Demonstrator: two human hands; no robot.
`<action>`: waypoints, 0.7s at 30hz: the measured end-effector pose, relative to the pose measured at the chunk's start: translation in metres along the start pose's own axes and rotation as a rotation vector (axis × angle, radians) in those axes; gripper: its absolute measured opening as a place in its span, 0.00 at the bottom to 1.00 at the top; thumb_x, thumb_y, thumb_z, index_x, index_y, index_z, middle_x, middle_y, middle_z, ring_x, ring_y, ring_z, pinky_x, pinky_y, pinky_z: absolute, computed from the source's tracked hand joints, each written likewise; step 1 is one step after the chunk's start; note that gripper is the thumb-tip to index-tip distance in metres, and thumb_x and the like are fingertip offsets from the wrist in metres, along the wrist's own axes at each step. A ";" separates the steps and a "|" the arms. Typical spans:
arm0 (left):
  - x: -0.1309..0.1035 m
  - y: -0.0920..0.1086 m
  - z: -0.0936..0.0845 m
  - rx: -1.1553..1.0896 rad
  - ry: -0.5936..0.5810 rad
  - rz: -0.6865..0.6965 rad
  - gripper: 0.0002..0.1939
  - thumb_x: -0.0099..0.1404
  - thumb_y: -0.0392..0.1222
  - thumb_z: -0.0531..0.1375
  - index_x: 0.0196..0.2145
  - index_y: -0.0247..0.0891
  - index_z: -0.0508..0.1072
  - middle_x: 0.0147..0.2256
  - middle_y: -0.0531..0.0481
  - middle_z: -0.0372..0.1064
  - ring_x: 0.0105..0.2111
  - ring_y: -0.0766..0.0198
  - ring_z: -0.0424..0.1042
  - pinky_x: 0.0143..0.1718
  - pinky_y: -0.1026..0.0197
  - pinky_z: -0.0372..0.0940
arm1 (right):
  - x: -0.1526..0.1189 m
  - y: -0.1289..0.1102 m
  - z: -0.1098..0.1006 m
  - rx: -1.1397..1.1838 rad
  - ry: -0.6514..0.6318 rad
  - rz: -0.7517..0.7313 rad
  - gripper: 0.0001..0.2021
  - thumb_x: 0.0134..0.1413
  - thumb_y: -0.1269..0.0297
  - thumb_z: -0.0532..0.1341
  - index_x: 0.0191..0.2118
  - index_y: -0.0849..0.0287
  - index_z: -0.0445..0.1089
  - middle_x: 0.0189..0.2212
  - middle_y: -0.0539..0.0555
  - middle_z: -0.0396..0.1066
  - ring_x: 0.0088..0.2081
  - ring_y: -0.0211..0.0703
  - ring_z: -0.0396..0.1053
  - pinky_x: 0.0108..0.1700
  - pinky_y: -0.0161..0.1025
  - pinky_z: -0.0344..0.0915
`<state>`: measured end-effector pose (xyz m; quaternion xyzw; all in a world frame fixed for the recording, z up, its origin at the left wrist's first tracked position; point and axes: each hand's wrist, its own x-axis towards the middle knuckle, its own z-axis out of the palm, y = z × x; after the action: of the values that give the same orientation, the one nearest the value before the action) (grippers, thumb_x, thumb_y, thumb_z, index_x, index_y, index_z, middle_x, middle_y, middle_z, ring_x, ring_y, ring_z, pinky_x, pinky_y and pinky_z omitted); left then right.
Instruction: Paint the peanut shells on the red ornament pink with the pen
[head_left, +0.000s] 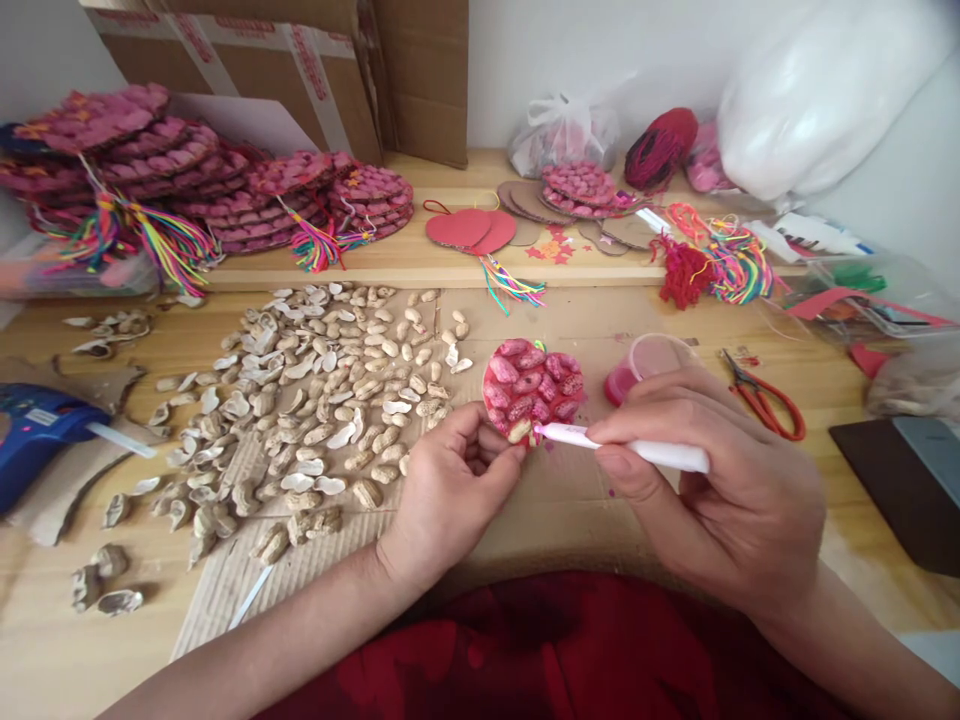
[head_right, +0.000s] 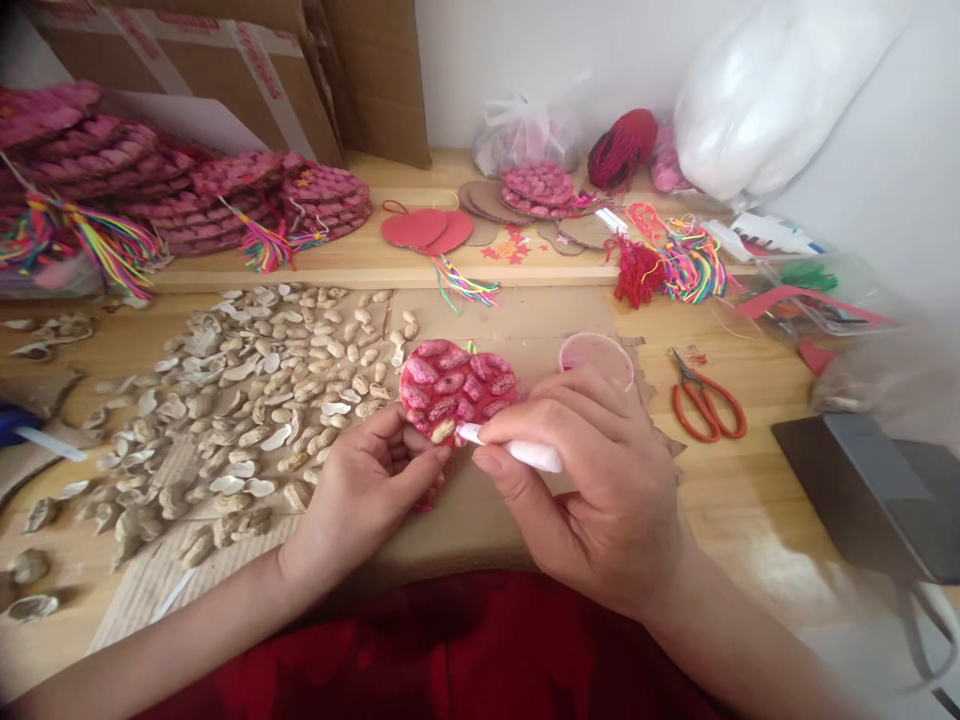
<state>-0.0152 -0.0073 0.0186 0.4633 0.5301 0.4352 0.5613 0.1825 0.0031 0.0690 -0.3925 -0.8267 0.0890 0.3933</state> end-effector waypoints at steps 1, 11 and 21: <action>0.000 -0.001 0.000 0.014 0.002 0.014 0.04 0.60 0.37 0.66 0.31 0.38 0.73 0.23 0.55 0.68 0.22 0.68 0.66 0.25 0.66 0.61 | 0.000 0.000 0.000 0.004 0.003 0.007 0.11 0.51 0.73 0.66 0.41 0.53 0.72 0.32 0.49 0.75 0.37 0.43 0.71 0.46 0.47 0.67; -0.002 -0.004 -0.001 0.112 -0.002 0.071 0.03 0.63 0.36 0.64 0.36 0.40 0.76 0.25 0.55 0.67 0.24 0.67 0.65 0.27 0.67 0.61 | -0.002 0.001 -0.001 0.035 0.020 0.054 0.11 0.52 0.73 0.66 0.41 0.53 0.72 0.32 0.50 0.75 0.37 0.45 0.71 0.47 0.49 0.67; -0.002 -0.009 -0.001 0.159 -0.009 0.111 0.01 0.65 0.37 0.63 0.36 0.40 0.74 0.26 0.55 0.67 0.24 0.67 0.65 0.26 0.67 0.60 | -0.003 0.002 0.000 0.013 0.048 0.066 0.11 0.54 0.71 0.66 0.42 0.50 0.73 0.32 0.50 0.77 0.37 0.47 0.72 0.50 0.52 0.66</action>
<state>-0.0169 -0.0110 0.0100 0.5369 0.5339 0.4200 0.5002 0.1847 0.0017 0.0664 -0.4190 -0.8030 0.0980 0.4123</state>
